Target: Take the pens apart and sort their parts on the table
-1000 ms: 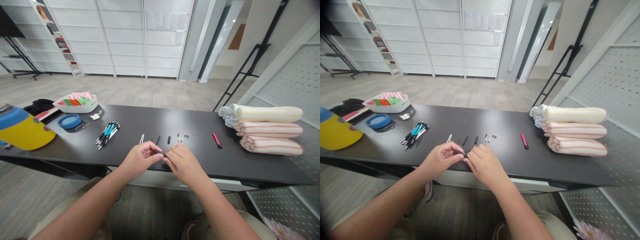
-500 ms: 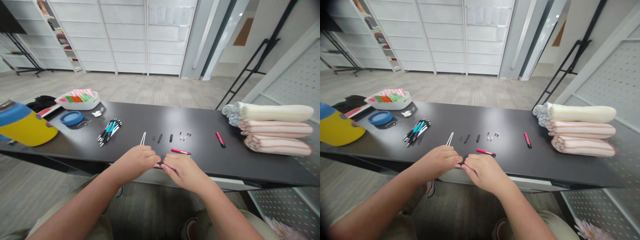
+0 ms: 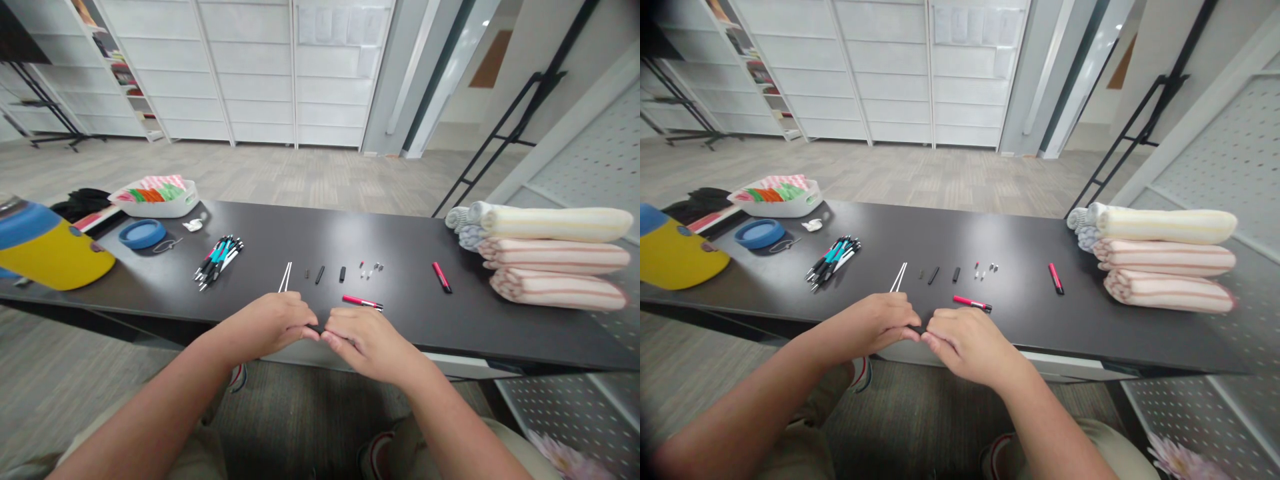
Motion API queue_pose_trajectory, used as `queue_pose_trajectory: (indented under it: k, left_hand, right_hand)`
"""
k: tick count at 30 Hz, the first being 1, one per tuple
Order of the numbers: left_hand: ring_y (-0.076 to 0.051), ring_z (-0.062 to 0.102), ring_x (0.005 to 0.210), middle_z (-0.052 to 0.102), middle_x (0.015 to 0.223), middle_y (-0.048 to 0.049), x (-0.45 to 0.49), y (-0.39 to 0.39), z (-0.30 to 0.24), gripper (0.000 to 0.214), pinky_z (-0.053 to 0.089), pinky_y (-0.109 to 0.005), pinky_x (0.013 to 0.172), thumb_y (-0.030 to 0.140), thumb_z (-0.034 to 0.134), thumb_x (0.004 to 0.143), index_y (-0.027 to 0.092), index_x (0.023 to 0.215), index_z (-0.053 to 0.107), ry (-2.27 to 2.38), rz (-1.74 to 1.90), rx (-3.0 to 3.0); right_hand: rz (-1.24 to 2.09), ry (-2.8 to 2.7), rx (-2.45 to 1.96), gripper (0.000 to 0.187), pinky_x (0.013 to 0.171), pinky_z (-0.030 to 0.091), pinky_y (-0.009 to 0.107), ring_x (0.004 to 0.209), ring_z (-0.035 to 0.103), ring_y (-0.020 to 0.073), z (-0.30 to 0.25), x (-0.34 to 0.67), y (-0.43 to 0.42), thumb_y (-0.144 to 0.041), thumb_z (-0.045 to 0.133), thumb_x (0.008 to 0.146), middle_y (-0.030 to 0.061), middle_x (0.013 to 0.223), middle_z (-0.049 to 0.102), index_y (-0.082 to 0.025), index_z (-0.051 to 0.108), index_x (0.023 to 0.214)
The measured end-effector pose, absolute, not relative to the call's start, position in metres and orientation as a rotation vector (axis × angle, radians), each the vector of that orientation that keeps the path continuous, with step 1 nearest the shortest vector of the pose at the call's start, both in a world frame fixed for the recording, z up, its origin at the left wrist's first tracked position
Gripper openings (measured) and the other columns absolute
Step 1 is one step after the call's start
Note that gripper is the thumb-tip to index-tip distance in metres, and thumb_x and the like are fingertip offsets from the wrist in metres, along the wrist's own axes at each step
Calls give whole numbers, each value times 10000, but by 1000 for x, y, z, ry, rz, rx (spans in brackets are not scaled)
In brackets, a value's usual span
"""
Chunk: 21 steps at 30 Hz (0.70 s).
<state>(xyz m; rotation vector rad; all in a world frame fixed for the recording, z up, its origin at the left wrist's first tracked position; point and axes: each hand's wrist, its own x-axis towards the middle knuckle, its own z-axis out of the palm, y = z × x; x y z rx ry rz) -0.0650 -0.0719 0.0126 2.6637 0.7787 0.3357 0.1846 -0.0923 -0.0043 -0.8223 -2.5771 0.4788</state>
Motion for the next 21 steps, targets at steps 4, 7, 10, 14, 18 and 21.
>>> queue_pose_trajectory:
  k: [4,7,10,14,18,21]
  left_hand:
    - [-184,597,830,716,868,-19,-67,-72,17,297,396,-285,743,439,528,1050,219,1017,725,781,325,2611]
    - [-180,591,824,716,851,-18,-70,-71,19,289,394,-289,741,430,543,1046,218,1007,736,766,345,2590]
    - [-175,595,828,717,845,-19,-73,-70,21,276,396,-288,746,411,554,1045,219,984,742,748,374,2561]
    - [-172,593,839,714,853,-19,-77,-68,21,284,394,-284,759,405,544,1052,209,971,734,740,365,2548]
    - [-174,589,834,698,845,-17,-74,-71,20,273,392,-291,744,384,528,1060,212,969,718,789,356,2565]
    - [-187,585,837,692,878,-25,-66,-77,21,245,400,-309,756,314,501,1065,195,968,691,859,303,2623]
  right_hand:
    - [469,-2589,-820,308,666,296,308,732,506,156,-4,185,-92,-313,428,1085,-4,779,570,-217,538,814]
    - [474,-2596,-817,302,665,292,309,732,503,154,-4,184,-92,-310,433,1083,-7,779,561,-218,532,814]
    - [487,-2595,-813,301,671,292,309,741,500,153,-4,184,-92,-312,428,1085,-6,784,556,-217,523,815]
    - [500,-2600,-806,308,673,289,310,745,501,154,-4,183,-91,-322,416,1089,-1,793,558,-217,514,817]
    - [481,-2616,-869,297,683,297,309,760,519,160,-4,183,-92,-328,406,1089,0,803,573,-220,515,835]
    - [461,-2624,-941,265,687,308,308,758,528,163,-4,181,-93,-319,407,1082,4,828,588,-220,533,871]
